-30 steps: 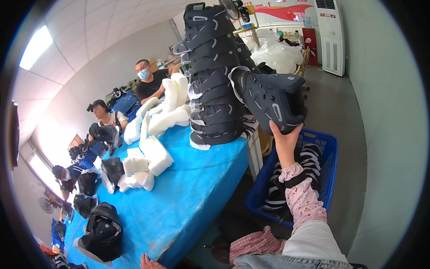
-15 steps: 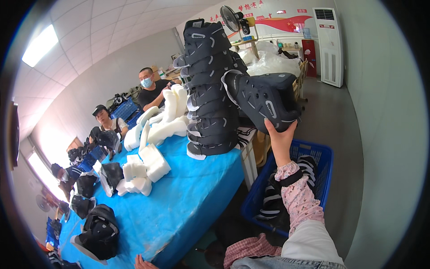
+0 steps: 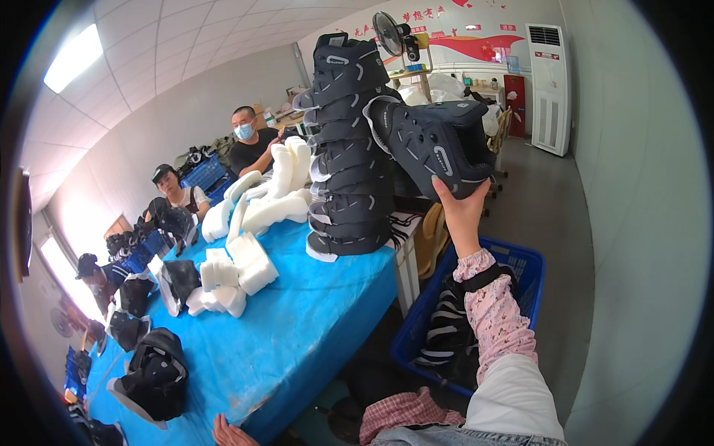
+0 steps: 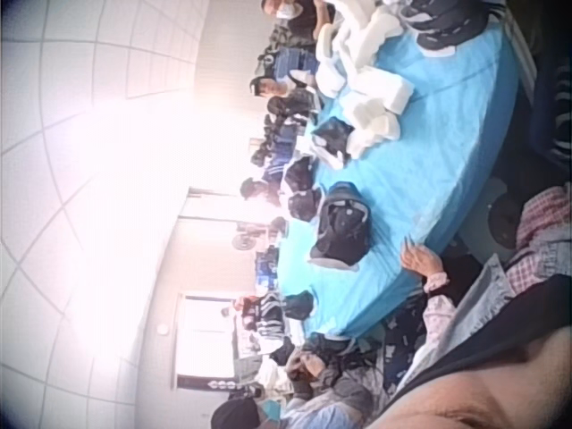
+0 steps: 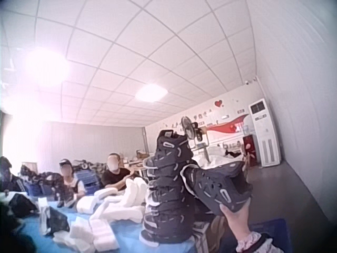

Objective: The person inserts white foam padding into the interior of black boot uppers and organizes a stack of the completed components on the work table.

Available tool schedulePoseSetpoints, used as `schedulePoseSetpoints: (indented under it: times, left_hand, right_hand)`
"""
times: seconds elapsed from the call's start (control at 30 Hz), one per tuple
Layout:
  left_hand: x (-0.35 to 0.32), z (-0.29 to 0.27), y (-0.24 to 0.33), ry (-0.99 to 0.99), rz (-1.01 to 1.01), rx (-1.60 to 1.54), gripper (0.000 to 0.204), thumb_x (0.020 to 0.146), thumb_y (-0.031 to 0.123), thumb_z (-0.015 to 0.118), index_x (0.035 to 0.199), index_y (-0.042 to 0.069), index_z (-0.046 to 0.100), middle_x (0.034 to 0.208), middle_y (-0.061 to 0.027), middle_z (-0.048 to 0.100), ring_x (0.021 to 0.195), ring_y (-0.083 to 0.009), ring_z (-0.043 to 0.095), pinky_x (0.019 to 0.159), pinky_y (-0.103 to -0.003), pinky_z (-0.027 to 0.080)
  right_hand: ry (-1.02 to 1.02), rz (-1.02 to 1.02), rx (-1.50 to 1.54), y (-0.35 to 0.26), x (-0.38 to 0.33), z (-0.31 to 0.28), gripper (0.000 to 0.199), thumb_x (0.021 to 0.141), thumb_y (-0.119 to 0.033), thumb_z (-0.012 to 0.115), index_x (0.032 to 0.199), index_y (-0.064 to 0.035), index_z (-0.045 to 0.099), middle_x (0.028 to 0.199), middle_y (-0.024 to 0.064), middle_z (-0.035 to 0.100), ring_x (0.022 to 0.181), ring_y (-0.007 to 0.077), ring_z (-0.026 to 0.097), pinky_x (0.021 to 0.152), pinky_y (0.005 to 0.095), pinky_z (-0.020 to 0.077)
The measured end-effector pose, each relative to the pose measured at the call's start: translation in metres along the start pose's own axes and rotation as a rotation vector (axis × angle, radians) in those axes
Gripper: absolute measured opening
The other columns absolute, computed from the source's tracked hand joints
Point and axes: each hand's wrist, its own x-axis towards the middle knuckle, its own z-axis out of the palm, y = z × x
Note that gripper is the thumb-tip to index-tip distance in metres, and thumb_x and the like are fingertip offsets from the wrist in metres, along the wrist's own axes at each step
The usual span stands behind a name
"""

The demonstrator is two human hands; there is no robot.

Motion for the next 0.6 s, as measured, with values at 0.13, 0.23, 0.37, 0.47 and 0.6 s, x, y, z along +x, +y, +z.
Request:
schedulePoseSetpoints:
  times: [0.13, 0.23, 0.37, 0.47, 0.6]
  left_hand:
    - [-0.002, 0.003, -0.004, 0.027, -0.001, 0.013, 0.037, 0.089, 0.019, 0.044, 0.122, 0.004, 0.053, 0.126, -0.0126, 0.051, 0.117, -0.0326, 0.043, 0.101, -0.048, 0.026]
    - [-0.001, 0.003, -0.001, 0.032, -0.006, 0.008, 0.036, 0.089, 0.018, 0.046, 0.122, 0.005, 0.053, 0.126, -0.0125, 0.051, 0.117, -0.0323, 0.043, 0.101, -0.047, 0.027]
    - [-0.002, 0.004, -0.002, 0.041, -0.004, 0.004, 0.036, 0.089, 0.017, 0.047, 0.123, 0.007, 0.053, 0.126, -0.0118, 0.051, 0.116, -0.032, 0.043, 0.101, -0.047, 0.026]
    - [-0.004, 0.005, -0.004, 0.046, -0.002, 0.001, 0.036, 0.089, 0.017, 0.047, 0.123, 0.008, 0.053, 0.126, -0.0117, 0.051, 0.116, -0.0321, 0.043, 0.101, -0.047, 0.026]
    - [-0.003, 0.003, -0.003, 0.044, -0.002, 0.015, 0.036, 0.088, 0.018, 0.049, 0.123, 0.009, 0.053, 0.125, -0.0118, 0.052, 0.116, -0.0307, 0.043, 0.1, -0.046, 0.028]
  right_hand:
    - [-0.007, 0.013, 0.015, -0.003, 0.001, 0.001, 0.085, 0.073, -0.029, 0.078, 0.131, 0.0041, 0.027, 0.126, 0.0156, 0.044, 0.113, 0.0211, 0.046, 0.096, 0.0305, 0.0363]
    - [-0.007, 0.012, -0.006, -0.002, 0.005, 0.0, 0.084, 0.073, -0.029, 0.078, 0.132, 0.0037, 0.027, 0.126, 0.0154, 0.044, 0.113, 0.021, 0.046, 0.096, 0.0302, 0.0364]
    - [-0.017, -0.002, 0.008, -0.009, 0.006, -0.003, 0.085, 0.074, -0.028, 0.078, 0.133, 0.0034, 0.026, 0.127, 0.0152, 0.043, 0.114, 0.021, 0.045, 0.097, 0.0303, 0.0356]
    - [0.042, -0.031, 0.079, -0.012, 0.007, -0.005, 0.085, 0.074, -0.028, 0.077, 0.134, 0.0031, 0.026, 0.128, 0.0153, 0.042, 0.115, 0.0207, 0.044, 0.099, 0.0305, 0.0341]
    - [0.122, -0.084, 0.196, -0.034, 0.019, 0.004, 0.082, 0.075, -0.029, 0.077, 0.133, 0.0043, 0.028, 0.13, 0.0154, 0.041, 0.117, 0.0206, 0.042, 0.1, 0.031, 0.0328]
